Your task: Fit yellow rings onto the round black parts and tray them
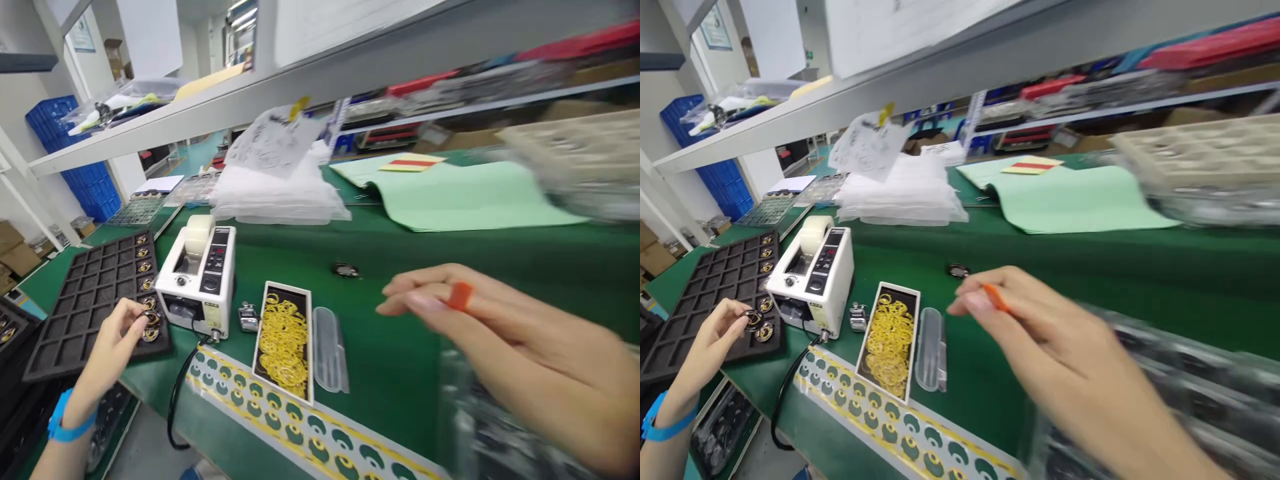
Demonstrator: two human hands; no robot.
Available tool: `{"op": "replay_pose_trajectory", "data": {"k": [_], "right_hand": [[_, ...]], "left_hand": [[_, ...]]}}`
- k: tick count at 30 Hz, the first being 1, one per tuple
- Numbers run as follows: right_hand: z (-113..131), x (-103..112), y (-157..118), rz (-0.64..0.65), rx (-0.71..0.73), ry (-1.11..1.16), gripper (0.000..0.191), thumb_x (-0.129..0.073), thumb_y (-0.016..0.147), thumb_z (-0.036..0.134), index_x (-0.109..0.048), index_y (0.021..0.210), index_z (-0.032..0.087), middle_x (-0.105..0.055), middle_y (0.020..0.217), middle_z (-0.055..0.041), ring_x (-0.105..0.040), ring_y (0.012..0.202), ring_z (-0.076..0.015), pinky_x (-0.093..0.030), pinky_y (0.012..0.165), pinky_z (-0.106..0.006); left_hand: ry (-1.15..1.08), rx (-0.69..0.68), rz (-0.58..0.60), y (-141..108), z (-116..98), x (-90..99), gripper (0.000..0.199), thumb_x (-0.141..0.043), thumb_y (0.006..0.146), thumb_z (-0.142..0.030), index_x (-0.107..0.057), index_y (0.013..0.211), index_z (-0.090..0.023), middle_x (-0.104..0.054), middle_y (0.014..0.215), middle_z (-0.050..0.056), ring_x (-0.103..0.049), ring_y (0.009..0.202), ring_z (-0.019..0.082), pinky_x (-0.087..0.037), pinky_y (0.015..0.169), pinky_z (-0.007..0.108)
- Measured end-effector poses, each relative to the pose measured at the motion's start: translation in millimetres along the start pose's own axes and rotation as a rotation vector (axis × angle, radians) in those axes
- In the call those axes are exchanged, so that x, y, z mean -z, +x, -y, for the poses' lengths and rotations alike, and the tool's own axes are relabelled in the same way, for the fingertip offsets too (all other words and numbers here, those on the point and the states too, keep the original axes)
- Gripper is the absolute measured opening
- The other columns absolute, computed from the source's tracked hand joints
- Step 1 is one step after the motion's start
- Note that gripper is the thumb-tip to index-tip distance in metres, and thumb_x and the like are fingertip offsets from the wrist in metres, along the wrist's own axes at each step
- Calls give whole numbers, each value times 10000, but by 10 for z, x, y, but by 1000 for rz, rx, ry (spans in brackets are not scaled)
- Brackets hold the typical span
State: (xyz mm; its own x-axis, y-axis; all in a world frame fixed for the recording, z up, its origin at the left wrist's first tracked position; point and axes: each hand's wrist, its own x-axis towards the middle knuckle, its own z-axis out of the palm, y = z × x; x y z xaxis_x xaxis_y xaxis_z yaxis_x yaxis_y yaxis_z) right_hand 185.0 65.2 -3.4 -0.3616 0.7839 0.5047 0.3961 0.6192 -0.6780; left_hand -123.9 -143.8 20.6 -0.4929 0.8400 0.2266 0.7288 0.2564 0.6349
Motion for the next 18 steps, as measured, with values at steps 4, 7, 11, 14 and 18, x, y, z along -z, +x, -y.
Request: {"op": "replay_pose_trajectory", "data": {"k": [4, 7, 11, 14, 18], "right_hand": [[363, 184, -151, -122, 47, 355, 463, -438, 926, 577, -715, 700, 283, -617, 805, -69, -612, 755, -214, -531, 653, -323], [514, 285, -246, -174, 146, 451, 356, -440, 969, 472, -736, 853, 313, -647, 739, -33, -611, 690, -176, -534, 607, -271], [580, 293, -258, -197, 280, 467, 226, -489, 977, 314, -692, 894, 260, -665, 739, -12, -639, 698, -146, -542, 625, -239], [550, 217, -203, -201, 276, 427, 193, -511, 956, 226, -671, 849, 215, -679, 771, -22, -657, 727, -142, -554, 669, -243], [455, 106, -143, -208, 239, 435, 157, -537, 930, 186, -680, 868, 207, -704, 805, -30, -671, 727, -145, -575, 684, -258]], "left_hand": [[-783, -20, 247, 132, -695, -419, 243, -584, 898, -421, -502, 985, -210, -722, 953, 68, -711, 835, 209, -575, 698, 303], [-977, -61, 374, 336, -1052, -748, 393, -636, 886, -385, -537, 1227, -216, -745, 990, 65, -727, 906, 215, -597, 754, 293], [-1103, -139, 425, 520, -1367, -1046, 346, -664, 876, -345, -629, 1187, -197, -754, 959, 61, -720, 968, 228, -600, 810, 284], [-1147, -163, 464, 535, -1469, -1140, 304, -636, 902, -332, -646, 1183, -215, -745, 1035, 66, -702, 1027, 240, -598, 852, 304], [-1169, -145, 479, 534, -1458, -1181, 276, -626, 912, -315, -655, 1177, -245, -739, 1076, 56, -689, 1062, 242, -591, 886, 322]]}}
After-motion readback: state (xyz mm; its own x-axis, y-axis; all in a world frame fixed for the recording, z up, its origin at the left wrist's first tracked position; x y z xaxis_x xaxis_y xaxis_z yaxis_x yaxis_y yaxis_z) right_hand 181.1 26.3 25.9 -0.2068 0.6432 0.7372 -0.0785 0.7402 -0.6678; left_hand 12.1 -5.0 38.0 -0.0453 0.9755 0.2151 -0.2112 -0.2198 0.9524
